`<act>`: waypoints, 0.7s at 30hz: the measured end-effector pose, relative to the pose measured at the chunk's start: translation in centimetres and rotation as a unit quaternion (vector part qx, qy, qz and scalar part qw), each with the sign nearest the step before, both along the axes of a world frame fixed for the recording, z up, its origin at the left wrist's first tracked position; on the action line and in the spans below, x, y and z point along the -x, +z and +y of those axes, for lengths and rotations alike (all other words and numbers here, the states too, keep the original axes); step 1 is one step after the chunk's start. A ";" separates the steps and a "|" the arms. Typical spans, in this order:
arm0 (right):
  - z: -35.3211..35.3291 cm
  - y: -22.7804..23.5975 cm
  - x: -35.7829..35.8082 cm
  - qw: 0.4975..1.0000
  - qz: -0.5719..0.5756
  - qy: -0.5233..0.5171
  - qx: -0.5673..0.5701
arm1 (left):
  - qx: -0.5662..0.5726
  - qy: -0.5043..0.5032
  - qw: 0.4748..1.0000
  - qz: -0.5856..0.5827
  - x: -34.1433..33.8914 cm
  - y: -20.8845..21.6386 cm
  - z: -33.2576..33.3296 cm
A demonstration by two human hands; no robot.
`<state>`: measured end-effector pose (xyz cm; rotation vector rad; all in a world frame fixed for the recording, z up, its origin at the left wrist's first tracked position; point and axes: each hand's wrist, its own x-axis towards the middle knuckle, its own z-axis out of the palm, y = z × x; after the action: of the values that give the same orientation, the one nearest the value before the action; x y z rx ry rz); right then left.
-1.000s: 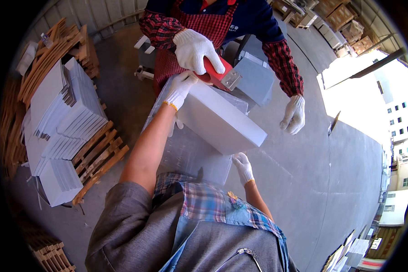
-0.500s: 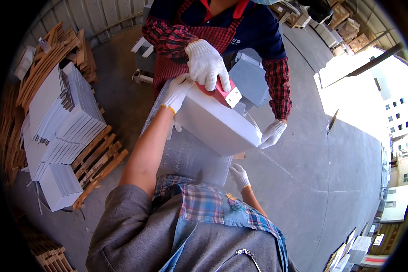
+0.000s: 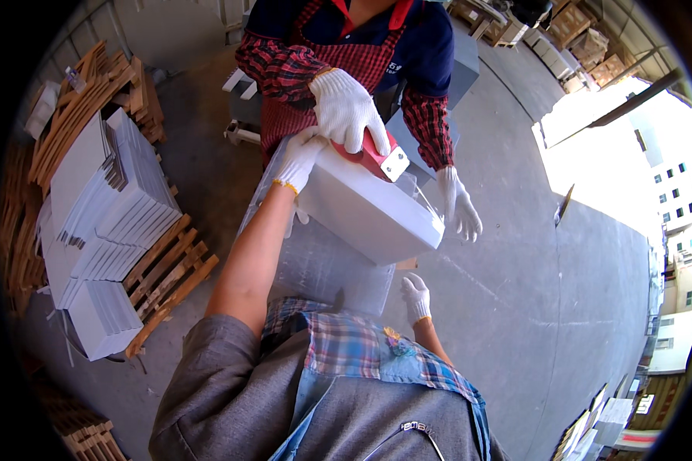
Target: The person wraps gray rectangular tiles in plastic film and places them into white cardboard boxes. A coworker assists by handing over tiles and applying tape to seal the boxes. The packed boxes are stacked on a pallet.
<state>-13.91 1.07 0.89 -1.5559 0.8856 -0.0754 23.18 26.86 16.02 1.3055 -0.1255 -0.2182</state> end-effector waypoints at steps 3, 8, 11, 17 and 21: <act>-0.2 1.2 -0.8 0.996 -0.058 -0.065 0.008 | 0.001 -0.001 1.000 0.001 0.3 0.4 0.1; 2.2 10.9 -4.1 0.988 -0.152 -0.021 0.014 | 0.015 0.023 1.000 -0.011 -0.3 -1.3 0.5; 2.5 13.9 -5.7 0.985 -0.168 0.029 0.039 | -0.002 0.038 0.999 -0.024 -0.3 -2.0 0.1; 0.0 14.9 -9.4 0.932 -0.191 0.086 0.297 | 0.050 0.029 0.998 0.004 -1.6 -3.8 0.0; -0.4 17.0 -10.2 0.958 -0.134 0.147 0.207 | 0.061 0.062 0.996 -0.020 -1.4 -3.6 -0.7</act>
<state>-3.67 0.65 17.84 -1.9980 0.4316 -0.2648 24.59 26.14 12.37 1.1919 -0.0904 -0.0782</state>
